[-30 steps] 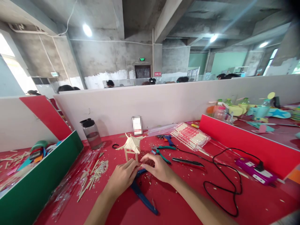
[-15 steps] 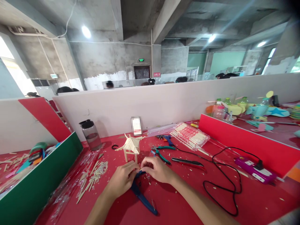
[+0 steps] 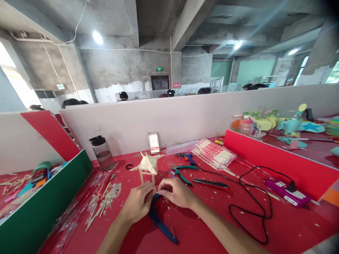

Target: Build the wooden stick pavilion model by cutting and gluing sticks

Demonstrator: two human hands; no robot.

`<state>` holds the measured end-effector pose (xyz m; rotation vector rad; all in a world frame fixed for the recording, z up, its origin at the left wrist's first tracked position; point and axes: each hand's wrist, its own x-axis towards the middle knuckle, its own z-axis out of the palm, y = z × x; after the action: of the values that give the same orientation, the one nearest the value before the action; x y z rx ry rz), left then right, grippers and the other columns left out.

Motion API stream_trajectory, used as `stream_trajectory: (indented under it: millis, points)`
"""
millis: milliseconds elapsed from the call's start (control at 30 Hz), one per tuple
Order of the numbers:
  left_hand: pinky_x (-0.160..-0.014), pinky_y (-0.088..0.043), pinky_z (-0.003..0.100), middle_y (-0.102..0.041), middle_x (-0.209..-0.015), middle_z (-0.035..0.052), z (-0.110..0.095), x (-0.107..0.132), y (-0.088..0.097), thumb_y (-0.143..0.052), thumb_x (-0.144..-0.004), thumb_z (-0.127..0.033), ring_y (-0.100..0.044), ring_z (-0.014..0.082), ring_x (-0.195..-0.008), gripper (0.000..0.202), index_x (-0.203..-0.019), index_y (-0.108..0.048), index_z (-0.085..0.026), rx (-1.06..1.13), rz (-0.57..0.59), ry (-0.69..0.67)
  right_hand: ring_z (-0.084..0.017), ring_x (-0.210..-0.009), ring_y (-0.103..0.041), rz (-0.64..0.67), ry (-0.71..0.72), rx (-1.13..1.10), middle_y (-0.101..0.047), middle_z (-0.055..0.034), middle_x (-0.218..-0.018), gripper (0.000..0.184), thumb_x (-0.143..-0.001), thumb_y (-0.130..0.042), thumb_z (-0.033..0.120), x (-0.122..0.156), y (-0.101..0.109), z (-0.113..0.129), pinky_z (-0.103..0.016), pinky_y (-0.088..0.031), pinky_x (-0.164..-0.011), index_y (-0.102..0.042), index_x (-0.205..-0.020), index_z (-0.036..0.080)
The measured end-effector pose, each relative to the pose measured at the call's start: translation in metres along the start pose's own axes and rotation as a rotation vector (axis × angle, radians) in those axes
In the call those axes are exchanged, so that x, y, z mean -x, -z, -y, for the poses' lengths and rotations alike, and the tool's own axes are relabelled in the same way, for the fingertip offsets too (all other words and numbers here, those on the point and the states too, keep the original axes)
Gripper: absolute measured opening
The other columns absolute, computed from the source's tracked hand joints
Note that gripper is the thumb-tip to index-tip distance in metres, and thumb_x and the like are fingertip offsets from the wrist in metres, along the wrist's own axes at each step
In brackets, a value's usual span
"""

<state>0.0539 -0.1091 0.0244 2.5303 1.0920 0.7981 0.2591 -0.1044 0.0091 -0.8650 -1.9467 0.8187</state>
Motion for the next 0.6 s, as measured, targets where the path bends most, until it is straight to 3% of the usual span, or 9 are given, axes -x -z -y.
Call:
stream_trajectory:
  millis: [233,600]
  points:
    - [-0.063,-0.041,0.024,-0.059,-0.077,0.0024,0.003,-0.001,0.001,-0.040,-0.093,-0.022,-0.054,0.0156,-0.066,0.017,-0.081,-0.051,-0.021,-0.020,-0.066,0.013,-0.015,-0.073,-0.063,-0.045,-0.024,0.024,-0.072,-0.0014,-0.082,0.008,-0.087,-0.062,0.022,0.000,0.002,0.005,-0.023,-0.045,-0.066,-0.070,-0.086,0.018]
    - [-0.064,-0.041,0.025,-0.064,-0.076,0.0000,0.032,-0.001,0.007,-0.044,-0.094,-0.034,-0.060,0.0157,-0.066,0.019,-0.084,-0.055,-0.022,-0.121,-0.152,0.162,-0.014,-0.073,-0.062,-0.100,-0.038,-0.010,-0.070,-0.0004,-0.082,0.008,-0.088,-0.063,0.024,-0.002,0.004,-0.001,-0.022,-0.044,-0.067,-0.068,-0.085,0.018]
